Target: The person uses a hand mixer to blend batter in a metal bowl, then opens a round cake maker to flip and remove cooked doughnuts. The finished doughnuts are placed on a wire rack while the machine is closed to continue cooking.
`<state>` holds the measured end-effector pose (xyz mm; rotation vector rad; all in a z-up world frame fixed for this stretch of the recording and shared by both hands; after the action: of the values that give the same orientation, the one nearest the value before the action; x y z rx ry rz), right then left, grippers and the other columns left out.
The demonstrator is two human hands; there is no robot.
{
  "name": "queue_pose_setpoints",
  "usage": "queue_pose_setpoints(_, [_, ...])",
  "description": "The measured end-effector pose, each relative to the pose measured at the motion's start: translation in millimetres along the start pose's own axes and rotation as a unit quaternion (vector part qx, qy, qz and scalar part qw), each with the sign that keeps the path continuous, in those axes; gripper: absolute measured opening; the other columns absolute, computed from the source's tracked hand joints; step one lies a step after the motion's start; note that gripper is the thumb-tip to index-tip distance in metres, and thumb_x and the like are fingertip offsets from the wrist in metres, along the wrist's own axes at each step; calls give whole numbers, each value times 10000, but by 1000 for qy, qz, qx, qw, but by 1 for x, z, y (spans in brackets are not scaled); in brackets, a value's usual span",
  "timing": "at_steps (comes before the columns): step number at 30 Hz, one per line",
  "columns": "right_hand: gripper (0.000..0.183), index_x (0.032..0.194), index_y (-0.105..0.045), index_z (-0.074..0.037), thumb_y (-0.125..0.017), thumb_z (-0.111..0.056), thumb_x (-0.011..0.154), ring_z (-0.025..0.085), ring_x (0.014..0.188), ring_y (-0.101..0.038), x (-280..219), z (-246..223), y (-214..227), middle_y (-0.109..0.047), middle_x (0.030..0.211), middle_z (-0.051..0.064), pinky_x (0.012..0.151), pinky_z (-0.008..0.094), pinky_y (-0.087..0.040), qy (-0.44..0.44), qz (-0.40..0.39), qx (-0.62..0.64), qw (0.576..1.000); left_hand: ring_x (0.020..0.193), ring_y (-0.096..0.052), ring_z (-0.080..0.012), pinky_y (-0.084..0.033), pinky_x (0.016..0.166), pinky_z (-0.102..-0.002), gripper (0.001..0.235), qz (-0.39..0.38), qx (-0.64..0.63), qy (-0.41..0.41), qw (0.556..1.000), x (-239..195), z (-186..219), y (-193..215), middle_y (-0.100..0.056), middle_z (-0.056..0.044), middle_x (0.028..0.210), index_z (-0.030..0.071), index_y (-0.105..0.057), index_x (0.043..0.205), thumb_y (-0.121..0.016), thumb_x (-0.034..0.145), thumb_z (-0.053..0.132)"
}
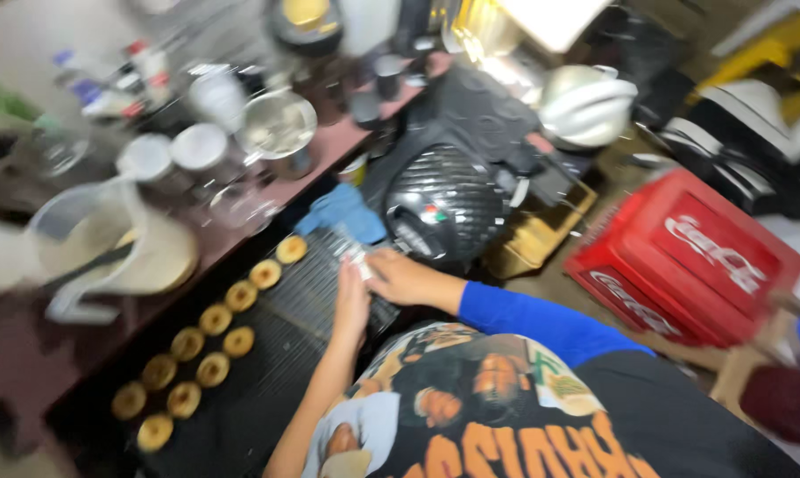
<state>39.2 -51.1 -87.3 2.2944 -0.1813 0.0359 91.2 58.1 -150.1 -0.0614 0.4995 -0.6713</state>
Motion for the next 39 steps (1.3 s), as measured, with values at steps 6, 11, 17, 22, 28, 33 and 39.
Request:
queue_pose_setpoints(6, [623, 1484, -473, 49, -609, -336, 1013, 459, 1374, -508, -13, -32, 44, -496, 1470, 322, 1157, 460, -412, -21, 41, 80, 996, 1475, -385, -258, -301, 1200, -383, 661, -6, 10, -124, 992, -22, 44, -15, -368, -157, 1624, 43, -290, 1594, -389, 1063, 425])
queue_pose_setpoints(11, [815, 1585, -342, -7, -629, -448, 962, 475, 1503, -380, -28, -101, 106, -281, 1646, 350, 1214, 467, -364, 83, 129, 134, 979, 1488, -385, -252, -300, 1203, -395, 759, -102, -185, -79, 974, -25, 68, -52, -366, -141, 1635, 81, -267, 1603, -283, 1032, 579])
queue_pose_setpoints(17, [849, 1564, -455, -167, -627, -639, 879, 474, 1574, -323, -56, -139, 114, -319, 1663, 269, 1292, 687, -130, 239, 187, -79, 949, 1403, -472, -377, -351, 1147, -491, 916, -476, -415, 80, 771, -49, 82, -151, -458, -210, 1561, 72, -299, 1593, -252, 986, 756])
queue_pose_setpoints(22, [846, 1467, -552, -173, -659, -689, 805, 455, 1524, -329, -81, -108, 135, -391, 1609, 223, 1174, 769, -98, 217, 183, -128, 950, 1396, -482, -356, -379, 1170, -463, 950, -351, -253, 97, 896, -69, 88, -185, -437, -182, 1587, 72, -298, 1611, -208, 952, 750])
queue_pose_setpoints(28, [661, 1479, -536, -148, -643, -455, 903, 431, 1528, -302, -166, -19, 311, -380, 1625, 209, 1178, 719, -156, -152, 384, -281, 867, 1247, -625, -313, -448, 1072, -438, 1037, -550, -187, 108, 807, -136, 104, -205, -647, -203, 1331, -45, -472, 1507, -115, 992, 782])
queue_pose_setpoints(33, [623, 1608, -392, -65, -500, -392, 1088, 444, 1594, -295, -279, -47, 350, -276, 1701, 255, 1314, 552, -215, -97, 491, -187, 846, 1073, -696, -304, -480, 1008, -455, 921, -557, -74, 95, 822, -157, 77, -247, -754, -211, 1111, -38, -602, 1359, -173, 999, 694])
queue_pose_setpoints(39, [792, 1617, -355, -40, -398, -614, 1073, 470, 1606, -244, -335, -102, 306, -200, 1706, 309, 1325, 501, -189, -31, 448, -146, 882, 1117, -663, -263, -476, 1009, -421, 857, -538, 10, 89, 838, -200, 38, -312, -704, -168, 1200, -11, -583, 1381, -213, 1010, 666])
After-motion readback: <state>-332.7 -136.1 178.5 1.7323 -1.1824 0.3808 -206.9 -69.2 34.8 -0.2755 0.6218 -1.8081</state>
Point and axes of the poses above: each hand's wrist, its own x-axis towards the middle knuckle, its own y-axis out of the back of the hand, z = x × y, the point moved 8 cm from there along x, towards the middle knuckle
